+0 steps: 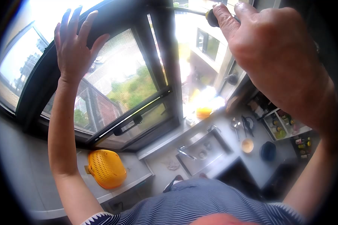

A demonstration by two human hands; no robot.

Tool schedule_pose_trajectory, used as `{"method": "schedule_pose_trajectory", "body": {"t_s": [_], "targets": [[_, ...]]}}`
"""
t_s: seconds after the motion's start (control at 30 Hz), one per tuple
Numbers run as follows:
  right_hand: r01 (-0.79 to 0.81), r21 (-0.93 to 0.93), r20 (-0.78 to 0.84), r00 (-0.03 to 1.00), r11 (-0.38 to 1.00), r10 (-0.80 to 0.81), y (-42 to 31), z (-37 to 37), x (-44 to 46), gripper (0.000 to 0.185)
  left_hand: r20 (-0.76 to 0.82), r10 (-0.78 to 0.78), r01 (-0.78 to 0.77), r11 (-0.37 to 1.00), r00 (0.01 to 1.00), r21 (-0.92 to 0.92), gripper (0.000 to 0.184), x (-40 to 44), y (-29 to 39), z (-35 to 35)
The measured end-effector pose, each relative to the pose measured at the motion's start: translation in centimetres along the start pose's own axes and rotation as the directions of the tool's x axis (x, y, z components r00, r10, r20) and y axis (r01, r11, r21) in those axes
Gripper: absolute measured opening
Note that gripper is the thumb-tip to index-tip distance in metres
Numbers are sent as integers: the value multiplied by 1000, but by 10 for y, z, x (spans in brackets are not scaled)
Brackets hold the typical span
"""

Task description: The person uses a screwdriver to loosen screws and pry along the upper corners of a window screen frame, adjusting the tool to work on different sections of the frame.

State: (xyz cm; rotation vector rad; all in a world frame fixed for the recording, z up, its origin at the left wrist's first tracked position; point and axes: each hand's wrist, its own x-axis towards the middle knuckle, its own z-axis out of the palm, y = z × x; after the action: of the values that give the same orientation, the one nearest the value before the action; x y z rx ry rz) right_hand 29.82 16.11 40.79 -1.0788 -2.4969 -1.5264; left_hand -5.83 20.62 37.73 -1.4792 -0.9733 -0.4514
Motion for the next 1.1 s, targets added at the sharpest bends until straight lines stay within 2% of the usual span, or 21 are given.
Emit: {"method": "schedule_pose_trajectory", "body": {"t_s": [0.1, 0.13, 0.17, 0.2, 0.23, 0.3, 0.37, 0.47, 0.57, 0.6, 0.63, 0.7, 0.77, 0.87, 0.93, 1.0, 1.1], "targets": [[-31, 77, 0, 1000, 997, 31, -2, -1, 1, 32, -31, 47, -46, 999, 998, 23, 57, 2, -1, 1], [-40, 174, -19, 999, 984, 44, 1, 3, 2, 32, -35, 48, -47, 999, 998, 19, 56, 2, -1, 1], [-40, 349, -45, 997, 936, 60, 6, 10, -1, 32, -38, 48, -47, 999, 998, 15, 56, 3, -1, 1], [-29, 511, -71, 995, 859, 75, 10, 14, -2, 33, -41, 48, -47, 999, 998, 11, 56, 3, -1, 1], [7, 702, -114, 988, 712, 102, 17, 17, -3, 33, -41, 46, -45, 999, 998, 14, 56, 2, -1, 2], [10, 849, -91, 988, 529, 128, 22, 21, -3, 33, -39, 44, -43, 999, 998, 18, 57, 1, 0, 2], [-80, 838, 21, 993, 540, 114, 23, 23, 1, 33, -20, 17, -17, 1000, 1000, 4, 57, 0, -1, 3], [-96, 857, 23, 989, 507, 148, 17, 27, -2, 32, -11, 4, -4, 1000, 1000, -8, 57, 0, -1, 2], [100, 674, -153, 988, 732, 6, 29, 25, 7, 34, -8, 3, -3, 1000, 1000, -9, 57, 1, 0, 1], [-95, 664, 126, 992, 742, 14, 29, 8, 16, 31, -5, -1, 1, 1000, 1000, -7, 57, 1, 0, 1], [-280, 600, 396, 918, 749, 26, 26, -18, 30, 28, -6, 2, -2, 1000, 1000, -6, 57, 1, 0, 2], [-462, 649, 573, 819, 604, 10, 28, -27, 32, 28, -7, 4, -4, 1000, 1000, -4, 57, 1, 0, 2], [-413, 882, 425, 905, 225, -2, 37, -2, 14, 35, -13, 8, -8, 1000, 1000, -16, 57, 1, 0, 2], [-411, 911, 412, 911, -25, 6, 36, 20, 7, 36, -12, 2, -2, 1000, 1000, -18, 57, 0, 0, 3], [-404, 905, 405, 914, -133, -17, 35, 29, 5, 36, -11, 3, -3, 1000, 1000, -16, 56, 1, 0, 3], [-405, 882, 417, 909, -240, 0, 30, 39, 1, 38, -9, 0, 0, 1000, 1000, -16, 56, 0, 0, 3], [-356, 807, 411, 912, -472, 15, 20, 49, -1, 41, -21, 0, 0, 1000, 1000, -24, 56, -1, -1, 4]]}}
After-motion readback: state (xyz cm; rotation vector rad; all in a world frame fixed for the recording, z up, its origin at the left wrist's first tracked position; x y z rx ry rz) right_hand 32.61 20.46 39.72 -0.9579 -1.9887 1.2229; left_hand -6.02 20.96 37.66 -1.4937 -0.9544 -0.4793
